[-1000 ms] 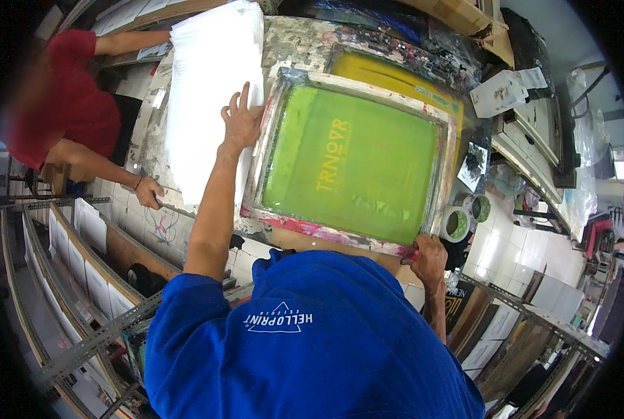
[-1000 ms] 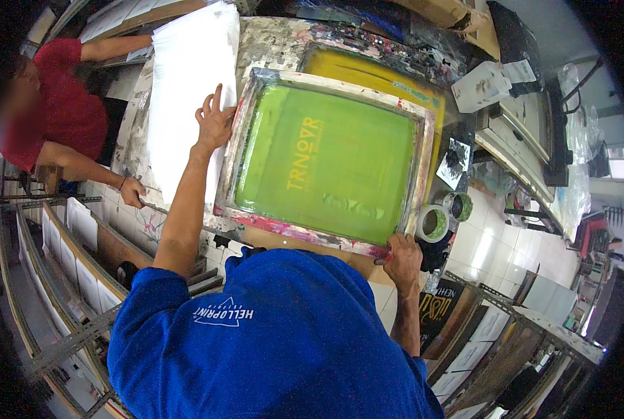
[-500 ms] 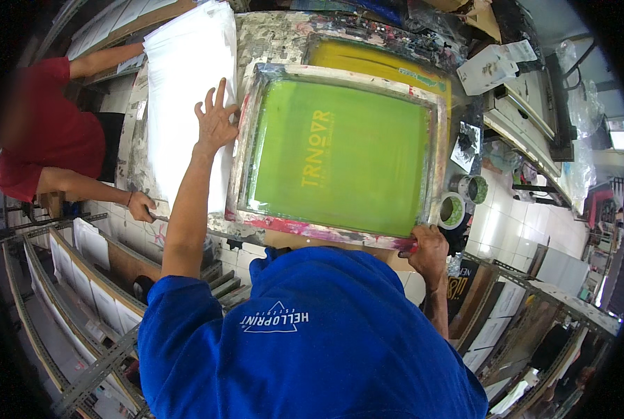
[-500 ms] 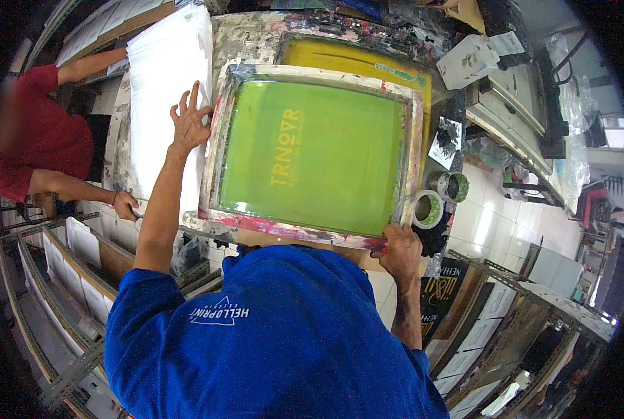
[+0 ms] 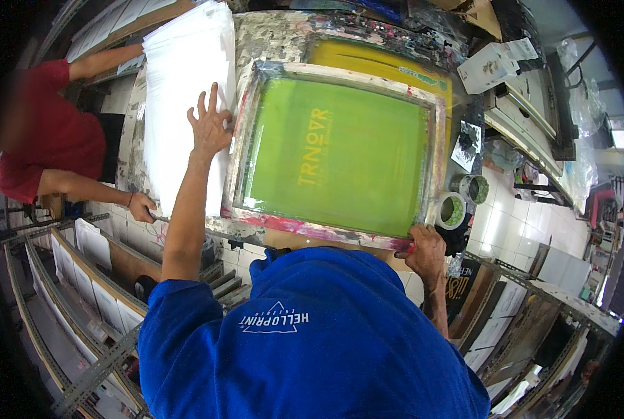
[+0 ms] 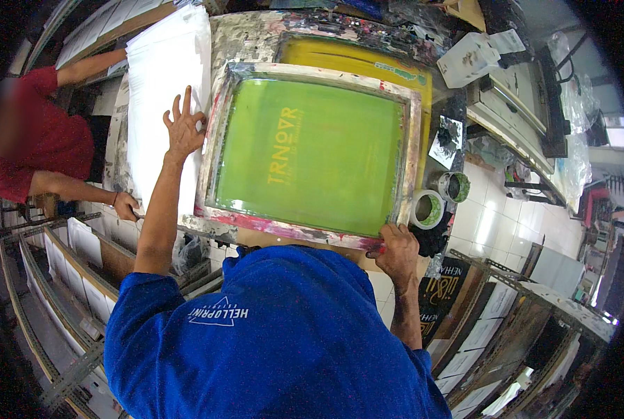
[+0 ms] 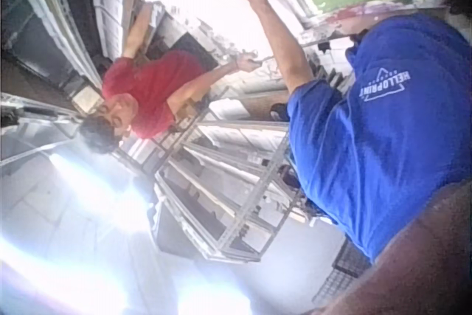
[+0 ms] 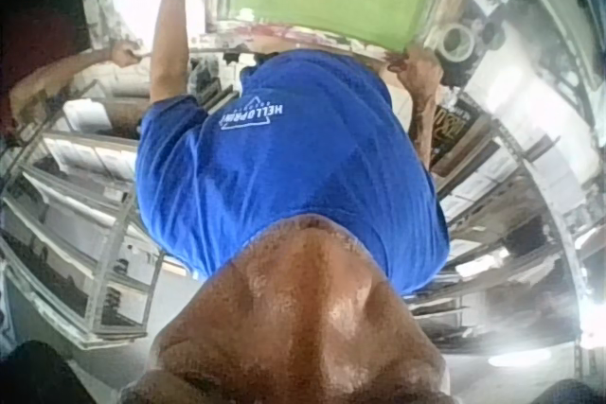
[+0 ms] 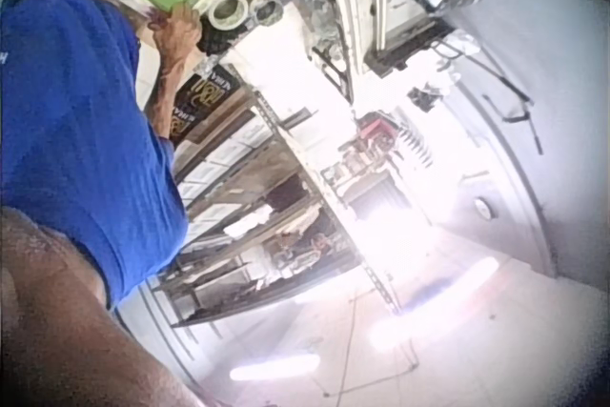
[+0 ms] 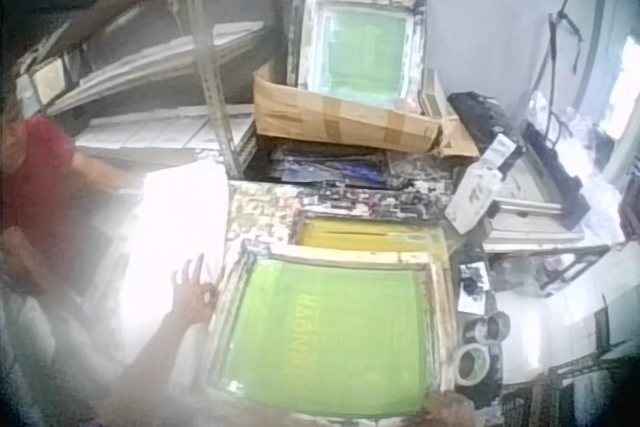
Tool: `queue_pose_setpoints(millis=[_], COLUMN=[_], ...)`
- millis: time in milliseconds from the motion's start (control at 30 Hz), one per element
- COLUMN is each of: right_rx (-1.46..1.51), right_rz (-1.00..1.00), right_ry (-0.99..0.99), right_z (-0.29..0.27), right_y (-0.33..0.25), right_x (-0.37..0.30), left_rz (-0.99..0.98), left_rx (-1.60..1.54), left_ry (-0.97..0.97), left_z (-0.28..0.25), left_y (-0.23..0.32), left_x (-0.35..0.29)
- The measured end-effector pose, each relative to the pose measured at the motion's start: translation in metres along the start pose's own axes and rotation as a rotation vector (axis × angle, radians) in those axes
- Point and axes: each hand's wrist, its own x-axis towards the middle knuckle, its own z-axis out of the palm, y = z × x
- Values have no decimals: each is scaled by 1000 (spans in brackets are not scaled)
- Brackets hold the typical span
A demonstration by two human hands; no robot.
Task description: The person applies adhesive tape to the edges of a screen printing frame and uses a small applicator tool to spread a dark substance along the inner border of the mesh.
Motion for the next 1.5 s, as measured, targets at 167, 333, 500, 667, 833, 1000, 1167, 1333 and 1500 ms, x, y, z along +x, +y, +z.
queue_pose_setpoints(millis=[167,333,500,667,833,1000,1167,1333,1500], right_rx=[-37,-75,-48,-47,-22,27,41,44,34], right_rz=[1,15,8,14,31,46,30,23,36], right_ry=[-11,-10,-26,-9,-18,9,41,63,54], right_z=[9,19,17,21,21,21,23,26,24], right_y=[1,9,10,13,13,10,11,12,10], right_x=[4,7,9,7,7,5,4,3,2], left_rz=[52,-16,-82,-162,-222,-152,-112,-106,-58], left_rx=[-110,-199,-254,-341,-391,-400,-394,-393,-397], left_ry=[8,198,307,285,280,265,251,246,217], left_z=[-10,-30,-41,-34,-23,-9,-3,-2,-7], left_y=[-2,0,41,92,123,129,126,125,123], left_x=[-7,-29,-84,-148,-193,-204,-205,-205,-206])
